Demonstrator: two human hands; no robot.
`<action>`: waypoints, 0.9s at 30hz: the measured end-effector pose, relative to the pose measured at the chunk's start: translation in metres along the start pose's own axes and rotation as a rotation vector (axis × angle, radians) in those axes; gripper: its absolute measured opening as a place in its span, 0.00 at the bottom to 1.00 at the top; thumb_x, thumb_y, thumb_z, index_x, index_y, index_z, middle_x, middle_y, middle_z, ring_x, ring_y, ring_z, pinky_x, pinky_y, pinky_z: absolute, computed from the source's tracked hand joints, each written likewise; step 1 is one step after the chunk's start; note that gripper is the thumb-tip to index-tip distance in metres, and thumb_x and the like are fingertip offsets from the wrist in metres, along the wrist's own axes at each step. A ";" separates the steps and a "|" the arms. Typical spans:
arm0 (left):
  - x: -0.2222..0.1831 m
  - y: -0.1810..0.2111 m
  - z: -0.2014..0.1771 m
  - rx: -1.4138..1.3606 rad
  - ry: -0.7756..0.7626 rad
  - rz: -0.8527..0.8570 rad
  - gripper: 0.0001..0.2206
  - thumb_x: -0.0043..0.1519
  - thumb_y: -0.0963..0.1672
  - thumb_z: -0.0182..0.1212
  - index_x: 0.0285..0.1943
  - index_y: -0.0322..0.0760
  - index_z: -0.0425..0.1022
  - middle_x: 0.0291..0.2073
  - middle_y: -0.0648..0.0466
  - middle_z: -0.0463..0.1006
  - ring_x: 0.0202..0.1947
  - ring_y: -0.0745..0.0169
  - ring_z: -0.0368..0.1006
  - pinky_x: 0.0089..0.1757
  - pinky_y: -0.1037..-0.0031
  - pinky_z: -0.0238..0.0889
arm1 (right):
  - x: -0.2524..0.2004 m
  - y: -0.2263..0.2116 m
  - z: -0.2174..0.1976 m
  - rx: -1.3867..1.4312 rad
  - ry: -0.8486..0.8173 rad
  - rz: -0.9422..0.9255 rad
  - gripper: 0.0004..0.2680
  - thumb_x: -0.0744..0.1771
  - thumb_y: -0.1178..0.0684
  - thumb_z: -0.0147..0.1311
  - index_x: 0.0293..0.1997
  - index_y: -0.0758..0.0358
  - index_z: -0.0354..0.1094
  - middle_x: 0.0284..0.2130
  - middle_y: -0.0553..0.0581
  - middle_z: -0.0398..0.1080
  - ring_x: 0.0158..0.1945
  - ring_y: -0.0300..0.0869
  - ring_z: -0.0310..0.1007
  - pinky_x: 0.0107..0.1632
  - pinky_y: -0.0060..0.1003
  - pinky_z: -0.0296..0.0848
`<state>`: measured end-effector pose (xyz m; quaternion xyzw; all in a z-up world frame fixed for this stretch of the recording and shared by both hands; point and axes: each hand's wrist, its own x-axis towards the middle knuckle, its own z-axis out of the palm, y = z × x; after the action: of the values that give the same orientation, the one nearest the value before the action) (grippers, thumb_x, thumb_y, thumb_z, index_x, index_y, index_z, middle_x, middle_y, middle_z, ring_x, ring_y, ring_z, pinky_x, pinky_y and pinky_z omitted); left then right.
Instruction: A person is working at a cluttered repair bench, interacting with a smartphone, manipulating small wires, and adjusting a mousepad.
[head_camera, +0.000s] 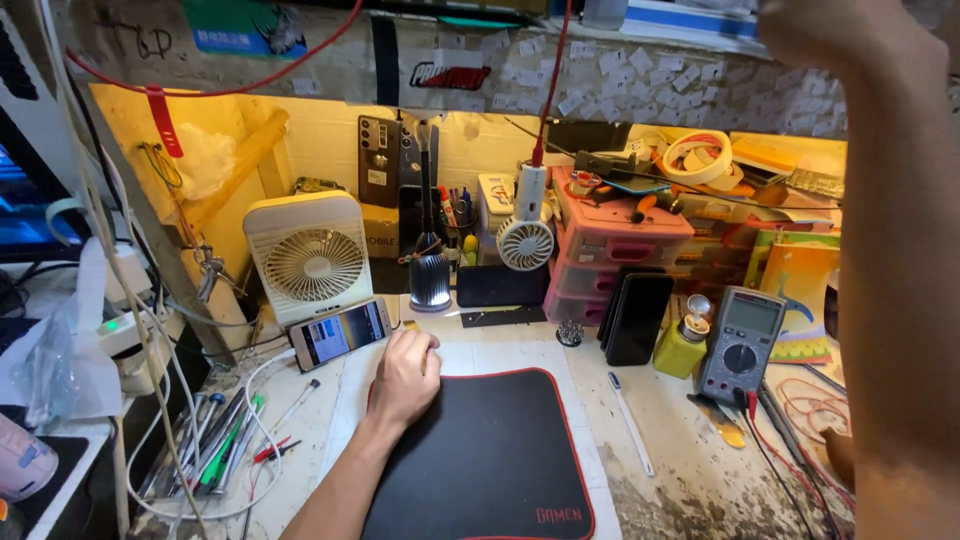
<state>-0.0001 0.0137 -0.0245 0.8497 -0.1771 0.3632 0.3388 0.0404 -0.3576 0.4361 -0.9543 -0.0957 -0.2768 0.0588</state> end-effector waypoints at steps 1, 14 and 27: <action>0.000 -0.002 -0.001 -0.002 -0.010 -0.007 0.04 0.57 0.40 0.56 0.36 0.42 0.76 0.28 0.51 0.75 0.39 0.50 0.76 0.45 0.64 0.71 | -0.011 0.002 0.002 0.001 -0.012 0.004 0.17 0.66 0.71 0.52 0.63 0.72 0.67 0.42 0.72 0.67 0.43 0.63 0.67 0.39 0.56 0.67; 0.004 0.016 -0.016 -0.030 0.003 0.048 0.04 0.58 0.38 0.60 0.36 0.41 0.76 0.30 0.51 0.76 0.39 0.45 0.75 0.45 0.62 0.70 | -0.269 -0.018 0.119 0.638 -0.175 0.034 0.09 0.66 0.59 0.56 0.49 0.66 0.76 0.34 0.66 0.79 0.37 0.54 0.79 0.43 0.47 0.76; 0.002 0.025 -0.022 -0.014 -0.133 -0.073 0.05 0.61 0.37 0.60 0.38 0.38 0.79 0.34 0.48 0.80 0.44 0.46 0.78 0.49 0.61 0.71 | -0.355 -0.015 0.268 0.192 -0.464 0.474 0.07 0.68 0.51 0.54 0.45 0.58 0.76 0.35 0.55 0.74 0.42 0.48 0.78 0.41 0.46 0.77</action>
<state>-0.0237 0.0118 -0.0008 0.8755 -0.1707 0.2923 0.3450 -0.1185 -0.3524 0.0208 -0.9777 0.0921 -0.0210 0.1875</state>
